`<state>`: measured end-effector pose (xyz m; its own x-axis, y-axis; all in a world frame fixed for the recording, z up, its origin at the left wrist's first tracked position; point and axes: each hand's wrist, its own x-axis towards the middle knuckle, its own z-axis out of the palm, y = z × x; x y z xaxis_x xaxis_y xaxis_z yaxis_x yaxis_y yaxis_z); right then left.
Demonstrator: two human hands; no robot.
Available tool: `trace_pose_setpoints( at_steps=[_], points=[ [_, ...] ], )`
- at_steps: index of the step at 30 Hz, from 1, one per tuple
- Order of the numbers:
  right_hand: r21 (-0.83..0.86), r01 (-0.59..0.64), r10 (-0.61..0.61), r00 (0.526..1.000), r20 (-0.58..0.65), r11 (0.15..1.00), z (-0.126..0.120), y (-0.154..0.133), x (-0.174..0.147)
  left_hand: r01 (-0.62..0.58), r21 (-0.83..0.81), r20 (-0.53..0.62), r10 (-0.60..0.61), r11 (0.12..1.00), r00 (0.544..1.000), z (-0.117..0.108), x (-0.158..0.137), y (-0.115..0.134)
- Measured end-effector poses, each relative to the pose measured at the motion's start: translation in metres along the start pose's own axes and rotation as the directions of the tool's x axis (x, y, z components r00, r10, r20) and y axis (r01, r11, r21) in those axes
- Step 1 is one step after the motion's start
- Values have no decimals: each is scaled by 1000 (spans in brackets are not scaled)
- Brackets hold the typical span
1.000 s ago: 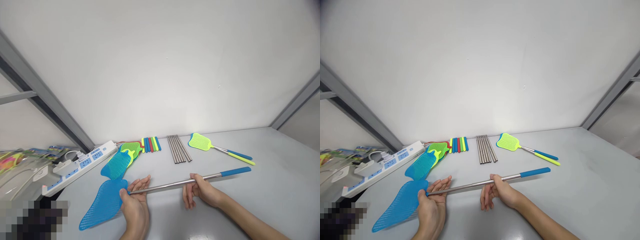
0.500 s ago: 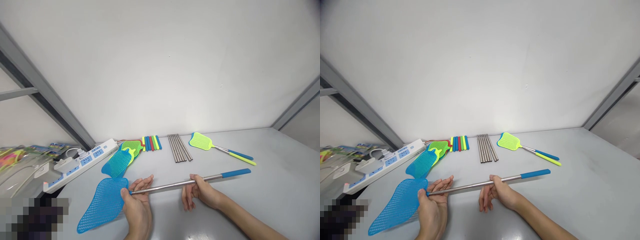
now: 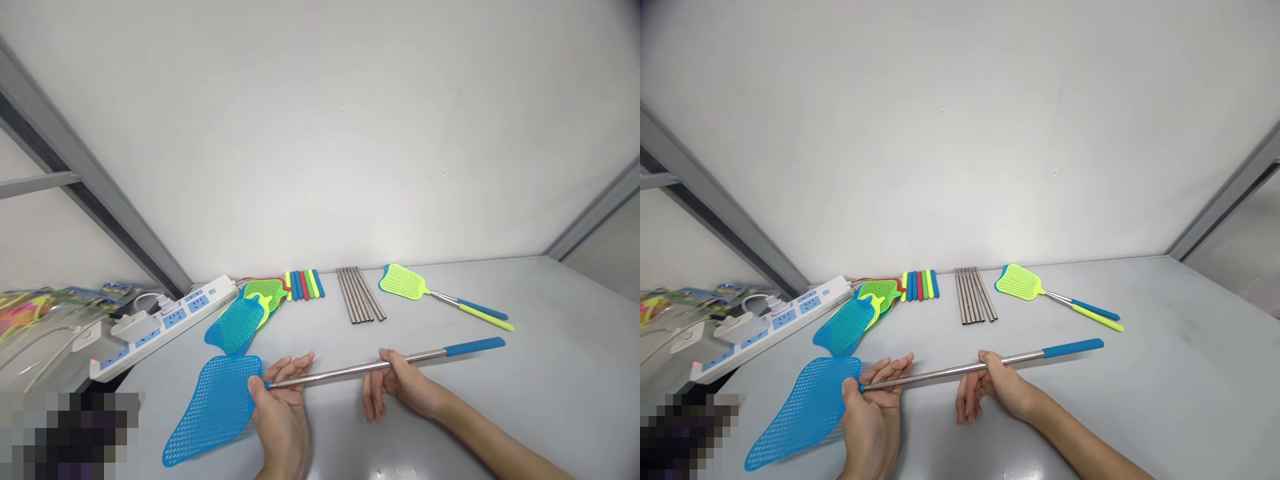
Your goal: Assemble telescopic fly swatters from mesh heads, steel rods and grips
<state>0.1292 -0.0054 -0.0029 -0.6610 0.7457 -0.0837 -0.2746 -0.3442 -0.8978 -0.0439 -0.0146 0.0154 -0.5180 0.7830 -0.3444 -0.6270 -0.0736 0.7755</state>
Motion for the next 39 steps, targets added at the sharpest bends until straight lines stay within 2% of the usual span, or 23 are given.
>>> trace_pose_setpoints(
  at_steps=[12,18,25,39],
  points=[
    [-16,-5,4,999,-41,1000,1,2,0,29,22,24,-30,999,999,-2,-5,-4],
    [-29,-127,123,988,-91,992,1,3,1,55,37,24,-56,998,998,-3,-8,-5],
    [-10,-101,101,993,-55,995,6,-1,0,57,32,41,-58,998,997,-5,-8,-8],
    [59,-73,75,997,-35,996,5,8,2,71,16,70,-72,997,995,-7,-9,-12]
  ],
)
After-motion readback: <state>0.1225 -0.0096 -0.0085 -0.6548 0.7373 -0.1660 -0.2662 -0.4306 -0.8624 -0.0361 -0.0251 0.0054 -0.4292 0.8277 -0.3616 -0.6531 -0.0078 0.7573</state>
